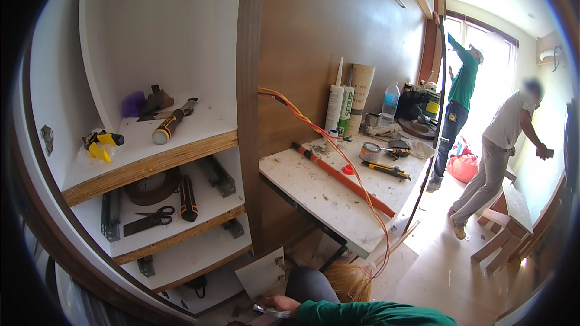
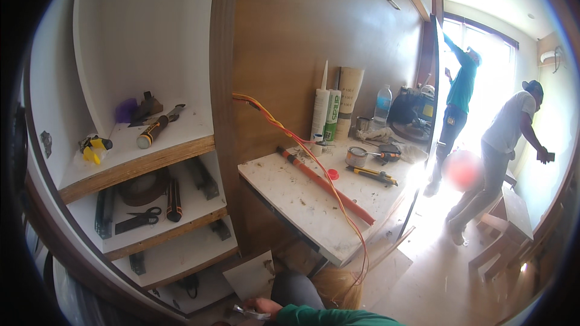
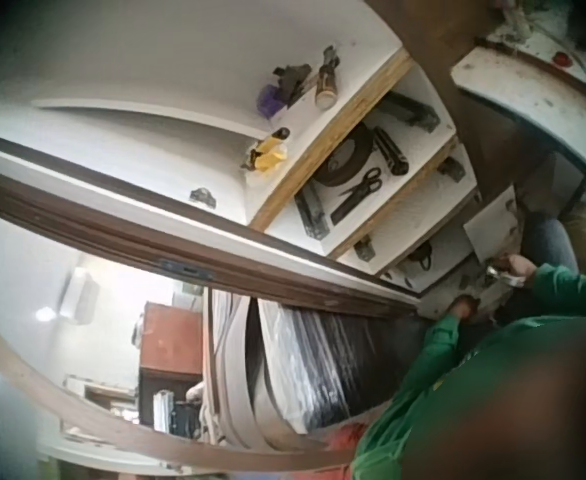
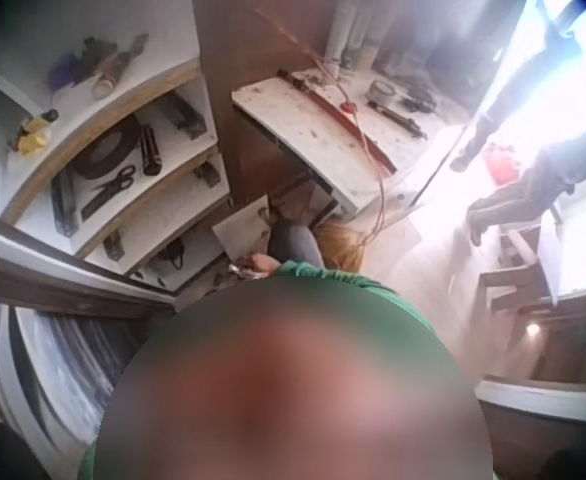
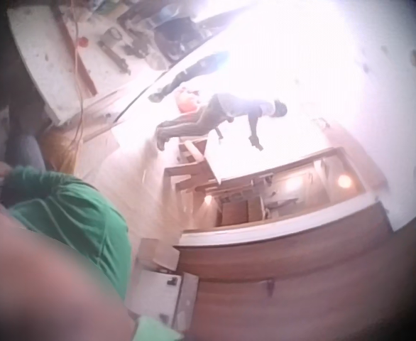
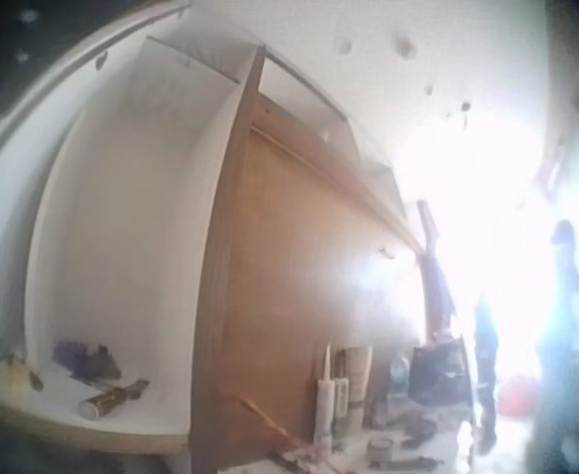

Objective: The person installs a wooden trim strip on the edge of a cabinet. They use a utility knife to trim the strip, a hammer to tap it into place, and a screwdriver to secure it with screws. The person repeatedly checks alignment and makes adjustments.

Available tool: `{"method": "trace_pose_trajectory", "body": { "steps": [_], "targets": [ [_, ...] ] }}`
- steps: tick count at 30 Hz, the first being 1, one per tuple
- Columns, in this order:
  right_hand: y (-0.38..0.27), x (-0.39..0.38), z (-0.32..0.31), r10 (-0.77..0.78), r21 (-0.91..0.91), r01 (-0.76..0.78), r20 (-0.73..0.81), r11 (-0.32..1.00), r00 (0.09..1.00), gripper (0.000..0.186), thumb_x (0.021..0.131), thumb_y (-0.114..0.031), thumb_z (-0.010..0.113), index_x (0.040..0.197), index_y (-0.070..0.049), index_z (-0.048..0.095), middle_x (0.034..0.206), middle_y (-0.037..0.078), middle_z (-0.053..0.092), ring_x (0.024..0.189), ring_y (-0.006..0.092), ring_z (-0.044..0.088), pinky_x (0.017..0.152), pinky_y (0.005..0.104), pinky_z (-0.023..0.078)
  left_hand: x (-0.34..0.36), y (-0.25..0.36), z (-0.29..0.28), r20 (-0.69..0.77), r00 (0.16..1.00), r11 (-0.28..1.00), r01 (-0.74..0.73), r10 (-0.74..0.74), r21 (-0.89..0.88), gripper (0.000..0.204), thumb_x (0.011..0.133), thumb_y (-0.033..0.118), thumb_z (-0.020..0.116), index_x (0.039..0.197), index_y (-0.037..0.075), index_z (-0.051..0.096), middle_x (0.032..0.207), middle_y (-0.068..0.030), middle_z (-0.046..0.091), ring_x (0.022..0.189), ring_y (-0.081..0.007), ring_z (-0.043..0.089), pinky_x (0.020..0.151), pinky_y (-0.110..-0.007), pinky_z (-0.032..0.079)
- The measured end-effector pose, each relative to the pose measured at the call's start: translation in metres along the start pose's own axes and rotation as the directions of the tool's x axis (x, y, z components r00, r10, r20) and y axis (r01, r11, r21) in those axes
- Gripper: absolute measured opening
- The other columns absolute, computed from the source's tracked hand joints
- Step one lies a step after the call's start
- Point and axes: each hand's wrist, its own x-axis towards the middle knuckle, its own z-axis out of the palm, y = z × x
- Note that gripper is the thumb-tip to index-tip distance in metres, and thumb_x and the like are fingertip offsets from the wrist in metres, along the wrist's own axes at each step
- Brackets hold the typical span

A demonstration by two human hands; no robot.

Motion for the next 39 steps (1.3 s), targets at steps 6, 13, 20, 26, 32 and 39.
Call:
{"method": "trace_pose_trajectory", "body": {
  "steps": [6, 13, 20, 26, 32, 39],
  "targets": [
    [-0.022, -0.005, -0.013, -0.003, 0.01, 0.003, 0.001, 1.0, 1.0, 0.04, 0.095, -0.019, 0.063, 0.131, -0.003, 0.064, 0.122, 0.019, 0.068, 0.117, 0.0376, 0.065, 0.1, 0.0434, 0.052, -0.023, 0.027, -0.022, 0.029, 0.997, 0.991, 0.077, -0.074, -0.11, 0.045, 0.105, 0.042, 0.055, 0.1, 0.002, 0.074, 0.095, -0.0182, 0.074, 0.072, -0.0299, 0.067, 0.072, -0.047, 0.053],
    [-0.013, -0.001, -0.007, 0.033, 0.036, -0.034, 0.041, 0.999, 0.999, 0.043, 0.094, -0.021, 0.064, 0.134, -0.003, 0.063, 0.124, 0.02, 0.068, 0.119, 0.038, 0.065, 0.1, 0.0435, 0.052, -0.038, 0.039, -0.029, 0.057, 0.978, 0.954, 0.207, -0.199, -0.216, 0.041, 0.103, 0.038, 0.06, 0.099, 0.0, 0.074, 0.1, -0.0177, 0.073, 0.066, -0.0253, 0.062, 0.069, -0.042, 0.052],
    [-0.042, -0.011, -0.021, 0.034, 0.149, -0.031, -0.018, 0.988, 0.999, 0.038, 0.101, -0.021, 0.06, 0.133, -0.001, 0.062, 0.116, 0.017, 0.07, 0.11, 0.0342, 0.067, 0.095, 0.0402, 0.052, -0.025, 0.026, -0.011, 0.028, 0.968, 0.725, 0.205, -0.249, -0.657, 0.026, 0.105, 0.018, 0.057, 0.118, 0.001, 0.072, 0.103, -0.0137, 0.073, 0.067, -0.023, 0.055, 0.066, -0.038, 0.052],
    [-0.173, -0.043, -0.08, 0.132, 0.514, -0.141, 0.055, 0.846, 0.99, 0.032, 0.109, -0.03, 0.056, 0.124, -0.001, 0.062, 0.09, 0.002, 0.064, 0.083, 0.0114, 0.062, 0.074, 0.0284, 0.051, -0.012, 0.017, -0.012, 0.066, 0.994, 0.956, 0.101, -0.085, -0.275, 0.029, 0.107, 0.016, 0.051, 0.125, 0.006, 0.071, 0.114, -0.0126, 0.074, 0.094, -0.0301, 0.068, 0.077, -0.043, 0.057],
    [-0.319, -0.104, -0.216, 0.003, 0.768, 0.025, -0.035, 0.64, 0.999, 0.029, 0.107, -0.028, 0.059, 0.119, -0.002, 0.055, 0.076, 0.002, 0.052, 0.065, 0.0115, 0.05, 0.058, 0.0284, 0.042, -0.023, 0.028, -0.02, 0.001, 0.996, 0.972, 0.092, -0.093, -0.215, 0.031, 0.108, 0.022, 0.049, 0.12, 0.006, 0.073, 0.114, -0.0113, 0.074, 0.099, -0.0295, 0.069, 0.077, -0.044, 0.057],
    [-0.421, -0.122, -0.368, -0.219, 0.156, 0.526, -0.784, 0.836, 0.581, 0.039, 0.106, -0.029, 0.049, 0.13, 0.002, 0.053, 0.074, 0.007, 0.055, 0.065, 0.0178, 0.06, 0.044, 0.03, 0.053, -0.021, 0.016, -0.016, -0.031, 0.994, 0.942, 0.087, -0.103, -0.324, 0.038, 0.109, 0.033, 0.05, 0.114, 0.004, 0.074, 0.103, -0.0122, 0.074, 0.088, -0.029, 0.069, 0.072, -0.043, 0.056]
  ]
}}
